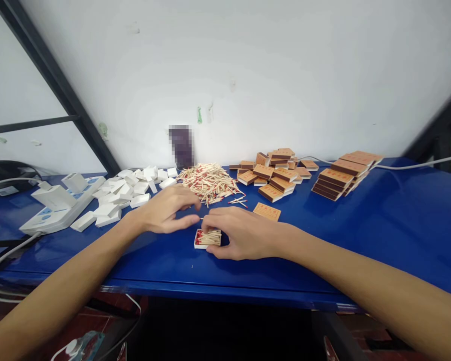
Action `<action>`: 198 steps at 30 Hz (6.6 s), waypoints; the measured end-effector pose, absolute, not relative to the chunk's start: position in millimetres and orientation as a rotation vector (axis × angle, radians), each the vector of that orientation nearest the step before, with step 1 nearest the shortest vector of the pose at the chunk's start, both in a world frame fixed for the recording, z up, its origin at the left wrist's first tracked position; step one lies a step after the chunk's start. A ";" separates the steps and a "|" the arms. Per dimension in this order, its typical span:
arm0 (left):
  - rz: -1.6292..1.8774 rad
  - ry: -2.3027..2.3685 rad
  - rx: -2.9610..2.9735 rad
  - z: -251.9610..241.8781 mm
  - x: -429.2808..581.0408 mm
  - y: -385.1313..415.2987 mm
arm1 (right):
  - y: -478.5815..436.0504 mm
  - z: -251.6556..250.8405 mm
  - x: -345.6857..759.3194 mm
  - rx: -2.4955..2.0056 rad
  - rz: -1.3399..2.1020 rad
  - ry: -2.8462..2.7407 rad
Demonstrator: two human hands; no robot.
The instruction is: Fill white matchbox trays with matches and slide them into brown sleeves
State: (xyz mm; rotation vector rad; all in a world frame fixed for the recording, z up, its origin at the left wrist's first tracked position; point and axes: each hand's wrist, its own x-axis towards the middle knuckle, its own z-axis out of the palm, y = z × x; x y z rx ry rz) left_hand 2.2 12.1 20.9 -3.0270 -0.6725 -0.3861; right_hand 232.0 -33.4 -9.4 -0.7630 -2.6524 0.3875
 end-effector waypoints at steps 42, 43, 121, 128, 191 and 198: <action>-0.310 -0.807 -3.318 8.0 10.5 7.7 | -20.0 -14.7 235.9 -0.762 0.701 -2.487; -0.309 -0.810 -3.321 7.6 10.1 8.5 | -19.8 -14.4 236.1 -0.749 0.759 -2.462; -0.389 -0.912 -2.996 -0.4 -4.5 32.3 | 6.6 -36.8 227.3 -1.123 0.281 -2.363; -0.396 -0.907 -3.048 -2.7 4.8 21.9 | 9.4 -43.6 225.0 -1.149 0.274 -2.286; -0.813 -0.889 -2.932 -12.1 14.2 27.5 | 13.0 -19.2 237.6 -0.918 0.705 -2.183; -0.713 -0.856 -2.930 -13.6 5.8 31.1 | 16.7 -13.7 251.0 -0.963 0.255 -2.266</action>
